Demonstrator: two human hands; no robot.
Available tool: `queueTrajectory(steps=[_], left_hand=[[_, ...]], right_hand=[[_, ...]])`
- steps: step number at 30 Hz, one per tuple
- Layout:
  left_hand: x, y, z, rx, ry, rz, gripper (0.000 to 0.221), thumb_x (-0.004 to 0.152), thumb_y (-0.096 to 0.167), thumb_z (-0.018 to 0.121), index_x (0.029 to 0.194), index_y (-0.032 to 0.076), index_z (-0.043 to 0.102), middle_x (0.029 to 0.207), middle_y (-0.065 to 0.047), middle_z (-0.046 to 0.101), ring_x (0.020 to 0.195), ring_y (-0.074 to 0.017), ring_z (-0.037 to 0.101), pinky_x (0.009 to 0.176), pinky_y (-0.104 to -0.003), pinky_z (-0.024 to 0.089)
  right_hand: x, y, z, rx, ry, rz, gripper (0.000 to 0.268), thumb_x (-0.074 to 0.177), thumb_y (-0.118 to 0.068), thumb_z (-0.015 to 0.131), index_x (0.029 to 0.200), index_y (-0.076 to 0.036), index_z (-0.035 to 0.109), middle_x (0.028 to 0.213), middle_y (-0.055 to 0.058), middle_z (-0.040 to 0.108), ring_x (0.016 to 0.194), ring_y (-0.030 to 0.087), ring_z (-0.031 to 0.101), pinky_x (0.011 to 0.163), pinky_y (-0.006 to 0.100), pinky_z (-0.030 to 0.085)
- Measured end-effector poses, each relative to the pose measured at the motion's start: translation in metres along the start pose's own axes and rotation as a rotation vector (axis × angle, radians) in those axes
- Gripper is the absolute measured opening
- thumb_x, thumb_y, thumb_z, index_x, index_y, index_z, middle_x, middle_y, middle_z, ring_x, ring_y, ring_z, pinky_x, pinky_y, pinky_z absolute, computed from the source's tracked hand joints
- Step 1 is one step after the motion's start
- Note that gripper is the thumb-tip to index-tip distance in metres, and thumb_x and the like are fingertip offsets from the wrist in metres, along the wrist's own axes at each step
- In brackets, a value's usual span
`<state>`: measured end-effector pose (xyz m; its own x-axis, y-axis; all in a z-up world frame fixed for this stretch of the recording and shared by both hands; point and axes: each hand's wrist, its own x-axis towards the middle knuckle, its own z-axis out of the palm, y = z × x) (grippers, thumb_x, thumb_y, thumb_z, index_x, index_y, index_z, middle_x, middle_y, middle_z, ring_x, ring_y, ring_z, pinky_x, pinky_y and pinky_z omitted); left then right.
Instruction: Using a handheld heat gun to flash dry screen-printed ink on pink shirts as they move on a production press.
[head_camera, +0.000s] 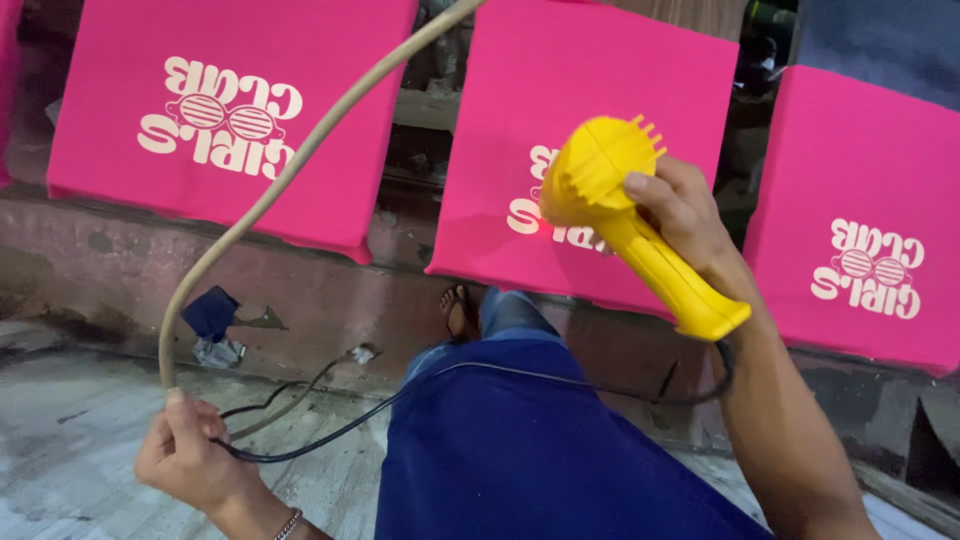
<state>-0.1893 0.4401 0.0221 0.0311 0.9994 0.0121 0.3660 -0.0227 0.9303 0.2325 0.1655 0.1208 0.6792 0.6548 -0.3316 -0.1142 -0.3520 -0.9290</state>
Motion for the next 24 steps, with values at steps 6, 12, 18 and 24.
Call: queueTrajectory(steps=[6,12,18,24], left_hand=[[0.003,0.010,0.009,-0.010,-0.054,0.003,0.051,0.124,0.016,0.059,0.075,0.003,0.056,0.062,-0.004,0.042,0.054,-0.0127,0.036,0.054,-0.030,0.028],[0.002,0.002,0.004,-0.005,-0.063,0.042,0.047,0.119,0.014,0.060,0.075,0.001,0.055,0.061,-0.006,0.041,0.053,-0.0135,0.035,0.056,-0.030,0.028],[0.000,0.007,0.003,0.042,-0.065,0.057,0.050,0.121,0.008,0.062,0.071,0.003,0.054,0.061,-0.005,0.043,0.057,-0.0142,0.038,0.063,-0.032,0.037],[0.003,0.006,0.003,0.042,-0.033,0.042,0.045,0.117,0.011,0.065,0.073,0.002,0.058,0.062,-0.006,0.048,0.057,-0.0135,0.043,0.068,-0.031,0.043]], right_hand=[[0.027,0.030,0.019,0.089,0.121,-0.039,0.032,0.092,-0.045,0.059,0.083,-0.016,0.048,0.066,-0.003,0.043,0.053,0.011,0.046,0.048,0.029,0.034],[0.006,0.015,0.002,0.243,-0.001,0.039,0.042,0.092,-0.036,0.059,0.103,0.004,0.059,0.077,0.027,0.069,0.062,0.041,0.073,0.055,0.045,0.061],[0.017,0.022,0.011,0.141,0.123,0.024,0.033,0.091,-0.039,0.063,0.096,-0.008,0.054,0.074,0.007,0.057,0.062,0.022,0.065,0.052,0.034,0.054],[0.007,0.042,0.008,0.130,-0.038,0.041,0.044,0.088,-0.038,0.064,0.101,0.003,0.065,0.079,0.016,0.071,0.064,0.027,0.072,0.053,0.035,0.056]])
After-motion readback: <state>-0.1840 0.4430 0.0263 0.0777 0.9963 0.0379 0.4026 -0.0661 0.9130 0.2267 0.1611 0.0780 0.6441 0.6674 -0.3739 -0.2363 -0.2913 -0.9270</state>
